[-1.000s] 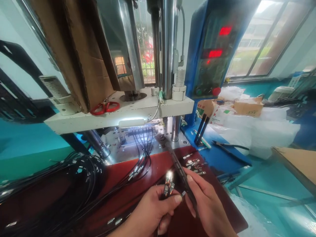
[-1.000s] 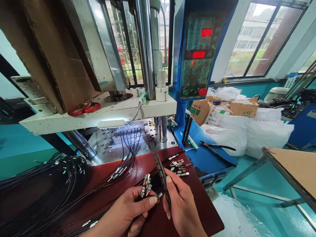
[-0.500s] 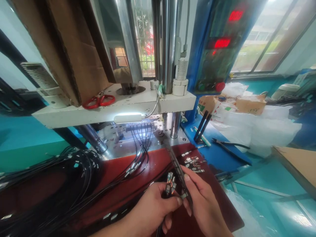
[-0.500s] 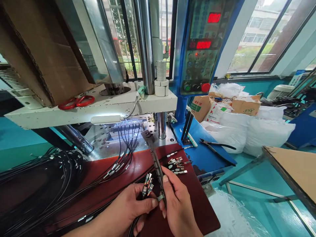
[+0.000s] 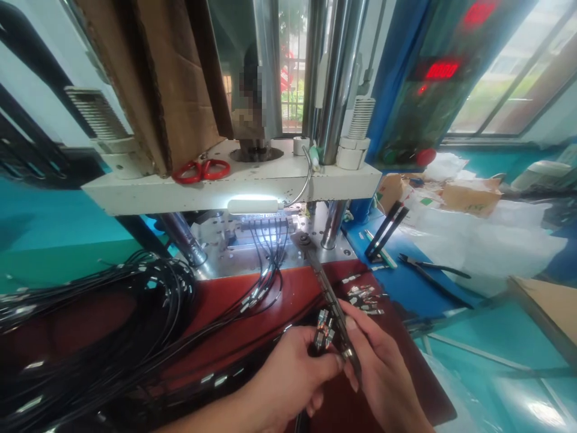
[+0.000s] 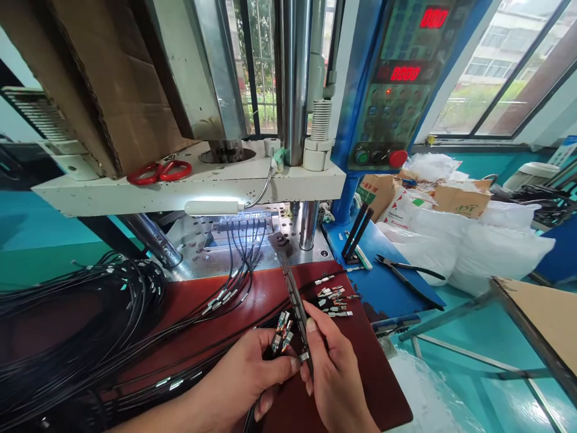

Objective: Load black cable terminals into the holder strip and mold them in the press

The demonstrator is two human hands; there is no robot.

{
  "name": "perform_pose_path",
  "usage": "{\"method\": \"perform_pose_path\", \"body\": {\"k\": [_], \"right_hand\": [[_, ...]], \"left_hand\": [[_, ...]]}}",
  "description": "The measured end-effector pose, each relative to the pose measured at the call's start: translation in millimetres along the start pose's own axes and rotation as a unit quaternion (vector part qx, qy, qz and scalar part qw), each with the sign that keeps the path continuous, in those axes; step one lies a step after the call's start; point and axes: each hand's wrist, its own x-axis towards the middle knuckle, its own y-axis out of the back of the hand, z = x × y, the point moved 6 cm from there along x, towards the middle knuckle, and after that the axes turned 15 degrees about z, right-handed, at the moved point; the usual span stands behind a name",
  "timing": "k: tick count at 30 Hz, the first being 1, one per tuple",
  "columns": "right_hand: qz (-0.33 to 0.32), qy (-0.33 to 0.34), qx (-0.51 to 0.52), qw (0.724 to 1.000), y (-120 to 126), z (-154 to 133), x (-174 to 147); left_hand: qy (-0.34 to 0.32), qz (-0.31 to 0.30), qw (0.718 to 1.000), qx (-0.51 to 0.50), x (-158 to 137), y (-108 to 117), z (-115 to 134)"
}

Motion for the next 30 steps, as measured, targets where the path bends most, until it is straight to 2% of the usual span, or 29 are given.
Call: {"method": "perform_pose_path", "body": {"k": [7, 10, 13, 16, 21, 26, 30], "right_hand": [[0.001, -0.002, -0.011, 1.000, -5, -1, -2], [0.002, -0.004, 0.015, 1.000, -2, -2, -2], [0.011, -0.034, 0.058, 0.998, 7, 2, -5], [0.019, -0.055, 0.089, 0.994, 15, 5, -8], [0.017, -0.065, 0.078, 0.995, 15, 6, -9], [0.010, -0.050, 0.061, 0.997, 13, 4, -7], [0.014, -0.047, 0.066, 0.997, 14, 6, -6]], "left_hand": [[-0.007, 0.005, 1.000, -0.014, 1, 0, -2], [0.008, -0.020, 0.999, -0.031, 1, 4, -1], [0.014, -0.040, 0.997, -0.069, -1, 13, 3], [0.018, -0.033, 0.996, -0.081, -1, 21, 6], [0.018, -0.008, 0.993, -0.118, 0, 20, 7], [0.021, -0.005, 0.994, -0.111, -2, 15, 5], [0.037, 0.032, 0.996, -0.081, 1, 14, 5]]}}
